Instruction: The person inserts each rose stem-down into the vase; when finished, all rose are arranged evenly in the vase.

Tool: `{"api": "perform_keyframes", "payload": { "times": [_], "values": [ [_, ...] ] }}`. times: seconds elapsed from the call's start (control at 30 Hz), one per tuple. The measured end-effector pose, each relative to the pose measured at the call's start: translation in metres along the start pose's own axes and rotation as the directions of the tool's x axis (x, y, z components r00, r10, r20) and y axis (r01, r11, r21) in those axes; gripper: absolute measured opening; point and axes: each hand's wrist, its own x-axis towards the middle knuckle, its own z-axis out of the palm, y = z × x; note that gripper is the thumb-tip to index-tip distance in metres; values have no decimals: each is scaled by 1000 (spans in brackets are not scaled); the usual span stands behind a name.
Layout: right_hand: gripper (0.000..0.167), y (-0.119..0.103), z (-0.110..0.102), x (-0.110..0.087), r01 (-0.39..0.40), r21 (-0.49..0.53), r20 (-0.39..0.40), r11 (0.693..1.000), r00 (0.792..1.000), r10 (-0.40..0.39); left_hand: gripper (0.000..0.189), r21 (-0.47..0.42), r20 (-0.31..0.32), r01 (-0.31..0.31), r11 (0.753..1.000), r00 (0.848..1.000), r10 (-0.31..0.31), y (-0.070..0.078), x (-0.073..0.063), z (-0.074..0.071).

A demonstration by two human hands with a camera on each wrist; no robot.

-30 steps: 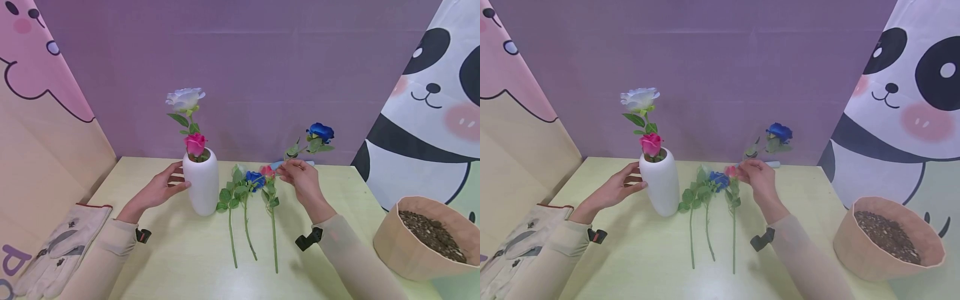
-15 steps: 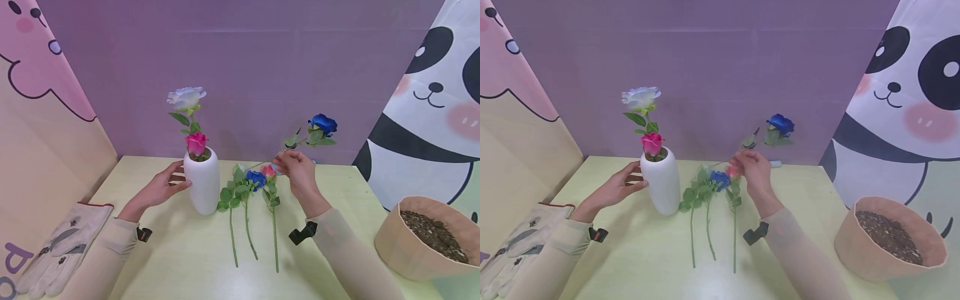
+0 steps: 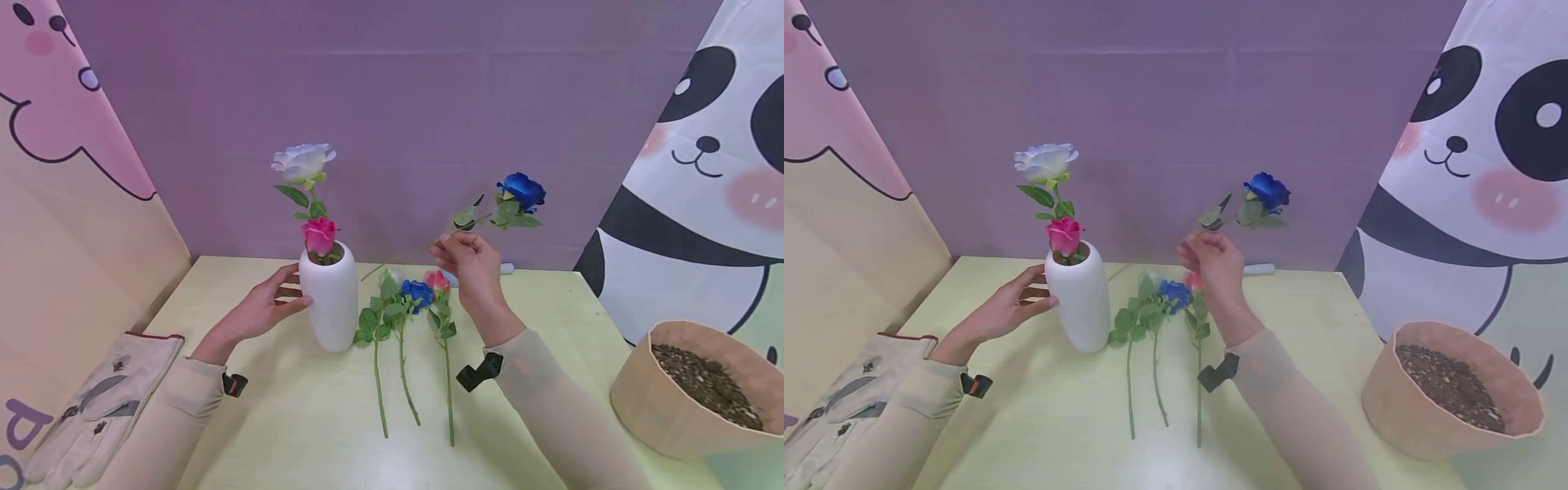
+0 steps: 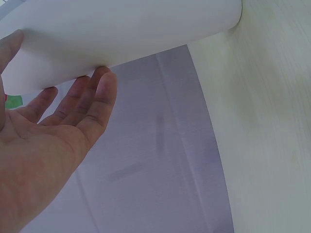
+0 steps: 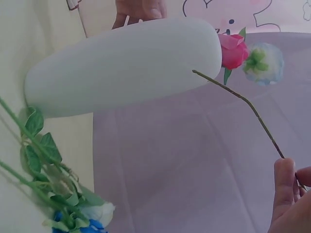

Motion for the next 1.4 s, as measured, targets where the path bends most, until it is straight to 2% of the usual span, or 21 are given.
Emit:
{"api": "perform_keyframes", "payload": {
  "times": [0.8, 0.97, 1.13, 1.4],
  "values": [
    [19, -20, 32, 0, 81, 98, 29, 992, 996, -85, 76, -22, 9, 8, 1000, 1000, -8, 0, -1, 1],
    [19, -21, 36, 1, 91, 122, 15, 988, 996, -94, 77, -21, 10, 11, 1000, 1000, -11, -1, -1, 1],
    [21, -18, 42, 3, 101, 86, -11, 991, 995, -100, 77, -20, 12, 12, 1000, 1000, -12, -1, -1, 1],
    [18, -7, 59, 3, 177, -4, 38, 984, 983, -177, 76, -9, 7, 5, 1000, 1000, -5, -1, 0, 1]
  ]
}}
